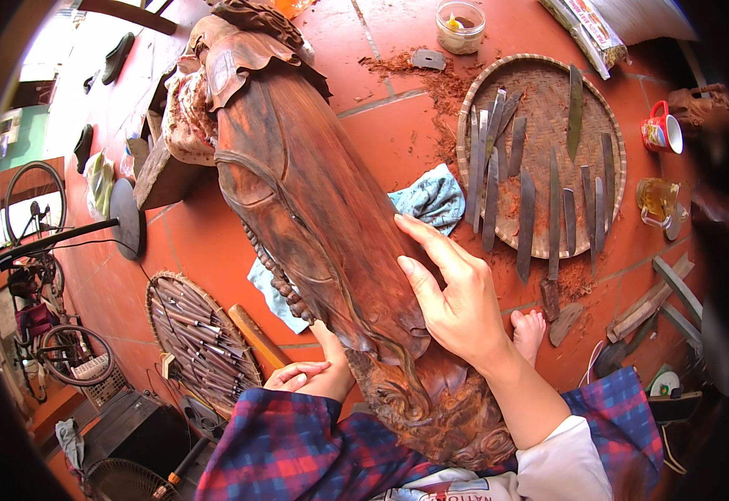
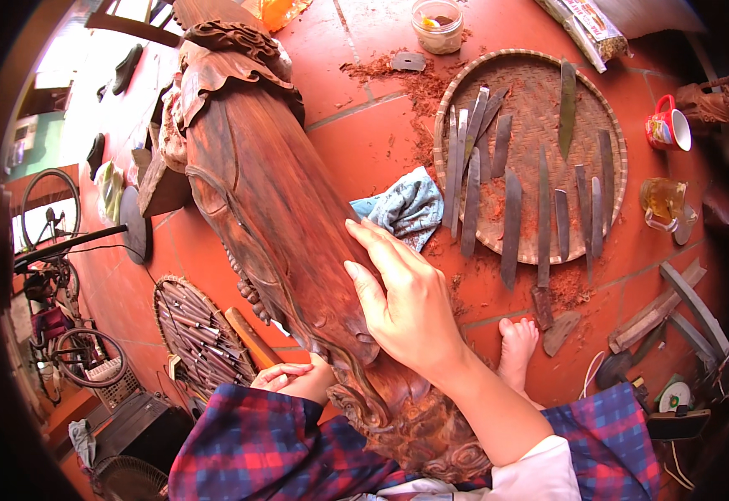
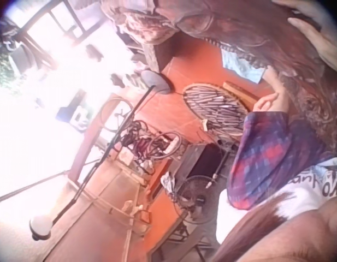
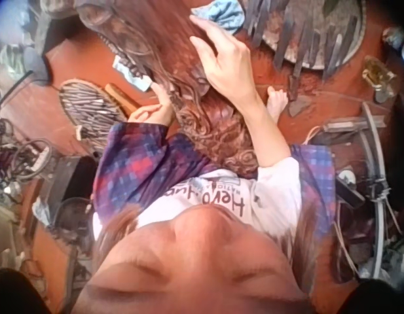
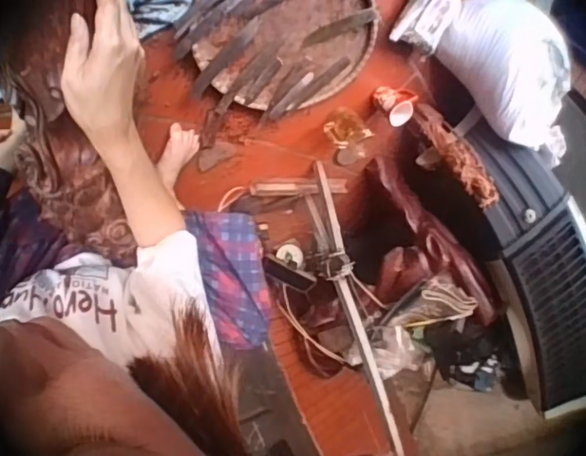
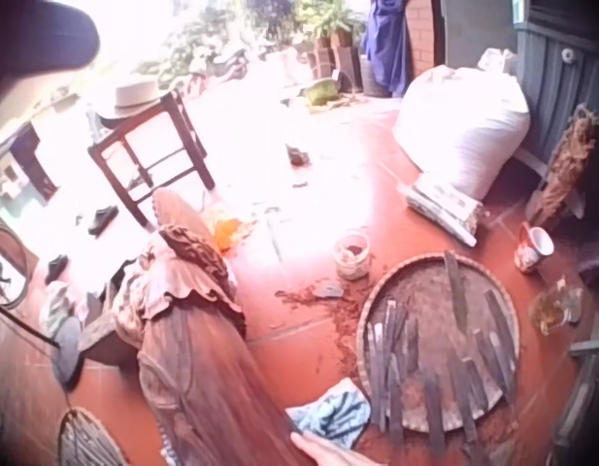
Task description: The person carves a wooden sculpture of a figure using various hand tools. They use a chisel to refine details on the figure's clothing and body, then switch to a smaller tool for finer work. The person occasionally wipes the sculpture with a cloth to remove wood shavings and inspect the progress.
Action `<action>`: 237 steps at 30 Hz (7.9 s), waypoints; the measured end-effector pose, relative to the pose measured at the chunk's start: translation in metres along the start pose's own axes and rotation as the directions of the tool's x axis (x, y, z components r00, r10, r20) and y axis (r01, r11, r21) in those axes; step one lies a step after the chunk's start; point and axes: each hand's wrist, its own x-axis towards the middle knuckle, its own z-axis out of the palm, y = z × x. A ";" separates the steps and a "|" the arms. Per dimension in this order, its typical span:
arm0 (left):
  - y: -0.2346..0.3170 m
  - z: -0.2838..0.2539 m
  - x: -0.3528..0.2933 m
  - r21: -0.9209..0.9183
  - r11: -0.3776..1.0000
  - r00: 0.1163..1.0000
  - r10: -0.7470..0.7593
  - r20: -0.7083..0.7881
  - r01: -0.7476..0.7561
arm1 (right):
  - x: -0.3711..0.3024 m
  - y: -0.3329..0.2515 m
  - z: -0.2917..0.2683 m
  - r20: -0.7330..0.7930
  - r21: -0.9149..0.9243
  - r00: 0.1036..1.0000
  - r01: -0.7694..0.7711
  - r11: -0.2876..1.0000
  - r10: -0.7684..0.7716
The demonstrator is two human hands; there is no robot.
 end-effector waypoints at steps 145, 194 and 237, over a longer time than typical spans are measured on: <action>0.117 -0.038 0.111 0.608 0.644 0.881 0.409 0.239 -0.464 | 0.001 -0.018 0.008 -0.022 -0.043 0.963 -0.270 0.962 0.270; -0.021 -0.007 0.075 0.554 0.625 0.824 0.515 0.237 -0.550 | 0.002 -0.003 0.008 0.018 -0.173 0.990 -0.132 0.976 0.137; -0.007 -0.007 0.091 0.429 0.821 0.927 0.332 0.175 -0.376 | -0.002 -0.004 0.006 -0.027 -0.162 0.994 -0.109 0.981 0.106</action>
